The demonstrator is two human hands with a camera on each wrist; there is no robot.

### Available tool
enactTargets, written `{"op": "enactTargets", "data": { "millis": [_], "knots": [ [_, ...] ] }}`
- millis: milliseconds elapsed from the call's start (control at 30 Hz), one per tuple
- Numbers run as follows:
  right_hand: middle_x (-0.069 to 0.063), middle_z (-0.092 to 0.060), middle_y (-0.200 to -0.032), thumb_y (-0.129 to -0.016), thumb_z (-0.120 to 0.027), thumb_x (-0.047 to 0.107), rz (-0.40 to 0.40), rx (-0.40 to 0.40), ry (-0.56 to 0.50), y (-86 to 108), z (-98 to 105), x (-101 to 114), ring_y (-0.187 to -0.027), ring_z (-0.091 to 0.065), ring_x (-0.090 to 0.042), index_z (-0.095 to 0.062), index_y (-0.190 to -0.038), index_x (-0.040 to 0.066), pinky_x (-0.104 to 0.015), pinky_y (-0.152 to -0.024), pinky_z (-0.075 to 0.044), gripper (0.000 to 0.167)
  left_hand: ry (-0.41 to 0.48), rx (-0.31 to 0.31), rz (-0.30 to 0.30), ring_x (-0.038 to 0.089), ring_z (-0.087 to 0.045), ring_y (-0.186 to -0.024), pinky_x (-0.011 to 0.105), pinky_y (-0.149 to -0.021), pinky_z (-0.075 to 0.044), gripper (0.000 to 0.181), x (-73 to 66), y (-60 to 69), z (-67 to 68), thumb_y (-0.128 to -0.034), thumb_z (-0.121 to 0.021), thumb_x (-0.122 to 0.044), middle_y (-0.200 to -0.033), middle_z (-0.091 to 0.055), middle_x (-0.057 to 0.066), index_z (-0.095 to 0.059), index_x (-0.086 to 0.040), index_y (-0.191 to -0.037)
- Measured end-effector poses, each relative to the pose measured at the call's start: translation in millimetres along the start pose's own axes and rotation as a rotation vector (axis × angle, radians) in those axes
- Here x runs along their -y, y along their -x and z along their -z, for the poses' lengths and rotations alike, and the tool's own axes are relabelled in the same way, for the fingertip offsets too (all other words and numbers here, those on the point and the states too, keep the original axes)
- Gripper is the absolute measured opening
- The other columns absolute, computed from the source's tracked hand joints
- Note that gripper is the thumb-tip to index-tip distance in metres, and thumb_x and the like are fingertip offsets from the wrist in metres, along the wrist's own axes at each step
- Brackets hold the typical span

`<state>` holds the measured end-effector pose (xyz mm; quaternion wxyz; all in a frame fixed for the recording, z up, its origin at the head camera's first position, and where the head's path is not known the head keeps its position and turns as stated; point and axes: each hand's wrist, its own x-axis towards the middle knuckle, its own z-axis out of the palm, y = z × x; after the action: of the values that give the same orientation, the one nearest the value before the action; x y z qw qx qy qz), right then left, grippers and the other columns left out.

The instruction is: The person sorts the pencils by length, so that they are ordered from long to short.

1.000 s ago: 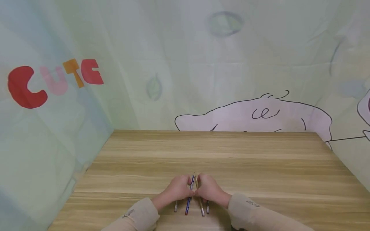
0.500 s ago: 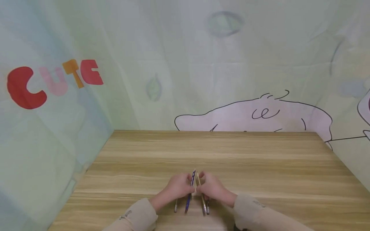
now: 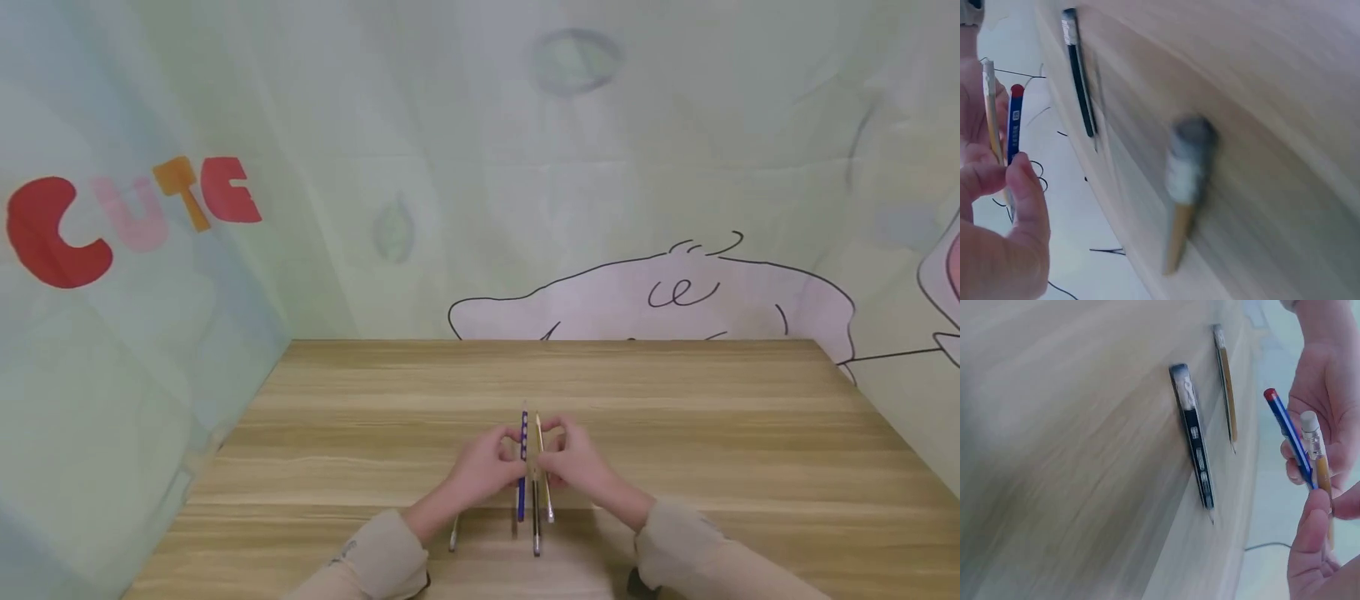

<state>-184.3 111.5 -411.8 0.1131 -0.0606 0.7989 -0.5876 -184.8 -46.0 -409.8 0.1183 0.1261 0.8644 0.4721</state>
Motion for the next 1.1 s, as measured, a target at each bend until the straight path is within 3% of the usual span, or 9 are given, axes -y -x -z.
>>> {"op": "enactTargets", "data": {
  "millis": [167, 400, 567, 767, 1100],
  "knots": [
    [-0.005, -0.051, -0.067, -0.071, -0.052, -0.006, 0.051, 0.002, -0.083, 4.4, 13, -5, -0.054, -0.050, -0.014, -0.038, -0.117, -0.002, -0.025, -0.051, -0.049, 0.048, 0.203, 0.020, 0.010, 0.017, -0.059, -0.058, 0.033, -0.058, -0.053, 0.039, -7.2, -3.2, -9.7, -0.0730, -0.060, -0.002, -0.069, -0.062, 0.007, -0.050, -0.003, -0.110],
    [-0.009, -0.054, -0.071, -0.077, -0.052, -0.002, 0.154, 0.025, -0.050, 12.7, 29, -18, -0.055, -0.053, -0.013, -0.033, -0.121, -0.003, -0.024, -0.049, -0.047, 0.048, 0.356, 0.050, 0.026, 0.015, -0.059, -0.060, 0.031, -0.058, -0.053, 0.037, -14.4, -1.5, -23.0, -0.0760, -0.059, -0.001, -0.075, -0.063, 0.012, -0.047, -0.002, -0.112],
    [-0.008, -0.054, -0.070, -0.077, -0.053, -0.003, 0.162, 0.035, -0.035, 19.0, 36, -25, -0.053, -0.052, -0.011, -0.034, -0.122, -0.003, -0.021, -0.045, -0.043, 0.048, 0.357, 0.060, 0.026, 0.016, -0.058, -0.060, 0.033, -0.056, -0.052, 0.036, -15.1, -0.3, -33.2, -0.0765, -0.058, 0.000, -0.073, -0.062, 0.011, -0.048, -0.004, -0.111],
    [-0.009, -0.055, -0.071, -0.077, -0.054, -0.003, 0.168, 0.052, -0.061, 24.9, 41, -28, -0.052, -0.051, -0.011, -0.034, -0.123, -0.002, -0.021, -0.044, -0.043, 0.050, 0.366, 0.090, 0.034, 0.014, -0.057, -0.060, 0.028, -0.056, -0.052, 0.038, -18.4, 0.6, -42.5, -0.0749, -0.058, 0.000, -0.072, -0.060, 0.007, -0.048, -0.007, -0.111],
    [-0.010, -0.056, -0.073, -0.077, -0.054, -0.002, 0.172, 0.033, -0.057, 28.1, 46, -29, -0.054, -0.053, -0.012, -0.034, -0.122, -0.003, -0.020, -0.045, -0.044, 0.049, 0.376, 0.082, 0.027, 0.013, -0.056, -0.061, 0.026, -0.057, -0.052, 0.041, -24.6, -2.5, -49.3, -0.0751, -0.058, 0.001, -0.079, -0.058, 0.006, -0.047, -0.005, -0.114]
  ]
}}
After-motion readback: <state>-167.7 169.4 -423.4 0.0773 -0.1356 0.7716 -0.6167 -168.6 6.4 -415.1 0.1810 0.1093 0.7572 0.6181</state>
